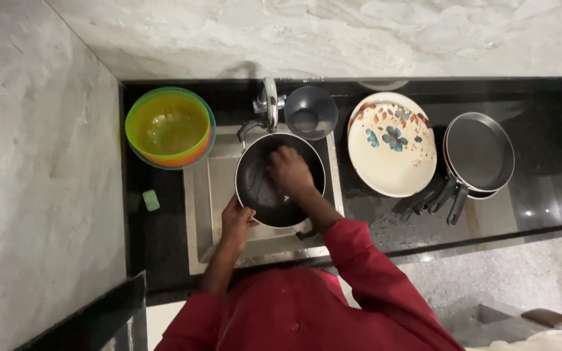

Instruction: The person is washing and rinsing various kitchen items including plates, pans, and bowls in a sink.

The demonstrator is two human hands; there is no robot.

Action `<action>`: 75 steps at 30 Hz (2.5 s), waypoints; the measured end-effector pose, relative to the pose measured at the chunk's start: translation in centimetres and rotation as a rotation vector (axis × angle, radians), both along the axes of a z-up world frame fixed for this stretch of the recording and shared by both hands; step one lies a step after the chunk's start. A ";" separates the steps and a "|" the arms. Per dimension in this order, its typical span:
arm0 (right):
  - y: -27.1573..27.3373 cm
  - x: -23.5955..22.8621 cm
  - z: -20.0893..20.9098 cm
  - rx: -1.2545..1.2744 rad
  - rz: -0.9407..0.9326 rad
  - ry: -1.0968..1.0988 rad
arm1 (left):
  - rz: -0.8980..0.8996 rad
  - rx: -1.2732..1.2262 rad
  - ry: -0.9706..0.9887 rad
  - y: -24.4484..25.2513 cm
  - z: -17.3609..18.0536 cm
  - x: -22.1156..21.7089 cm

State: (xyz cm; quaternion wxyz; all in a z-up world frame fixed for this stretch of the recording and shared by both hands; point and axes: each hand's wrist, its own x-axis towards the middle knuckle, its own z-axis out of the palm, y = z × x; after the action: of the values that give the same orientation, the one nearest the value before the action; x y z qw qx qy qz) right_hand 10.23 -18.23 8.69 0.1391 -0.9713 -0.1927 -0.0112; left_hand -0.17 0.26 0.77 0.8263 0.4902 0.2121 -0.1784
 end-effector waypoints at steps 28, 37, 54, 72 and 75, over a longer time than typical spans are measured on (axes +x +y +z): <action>2.6 -3.8 -0.9 0.378 0.252 0.403 | 0.009 0.004 0.090 -0.6 -0.9 -1.2; -4.5 -0.8 -5.5 -0.181 -0.020 0.086 | 0.057 -0.034 0.074 0.1 3.1 -1.1; -4.3 -2.4 -4.9 -0.382 0.046 0.358 | 0.051 0.002 0.043 -0.1 1.1 -1.6; -12.3 -7.5 -1.8 0.690 -0.506 -0.009 | -0.069 0.037 0.042 -0.1 2.8 -0.9; -11.9 -9.1 -1.8 1.082 -0.708 0.908 | -0.077 -0.056 0.060 0.0 2.0 -1.4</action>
State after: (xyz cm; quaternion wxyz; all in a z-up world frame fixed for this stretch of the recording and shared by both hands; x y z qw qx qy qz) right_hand 1.12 -30.16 6.92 0.6454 -0.6819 0.2359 0.2507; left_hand -1.60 0.28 2.74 0.8256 0.4691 0.2125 -0.2304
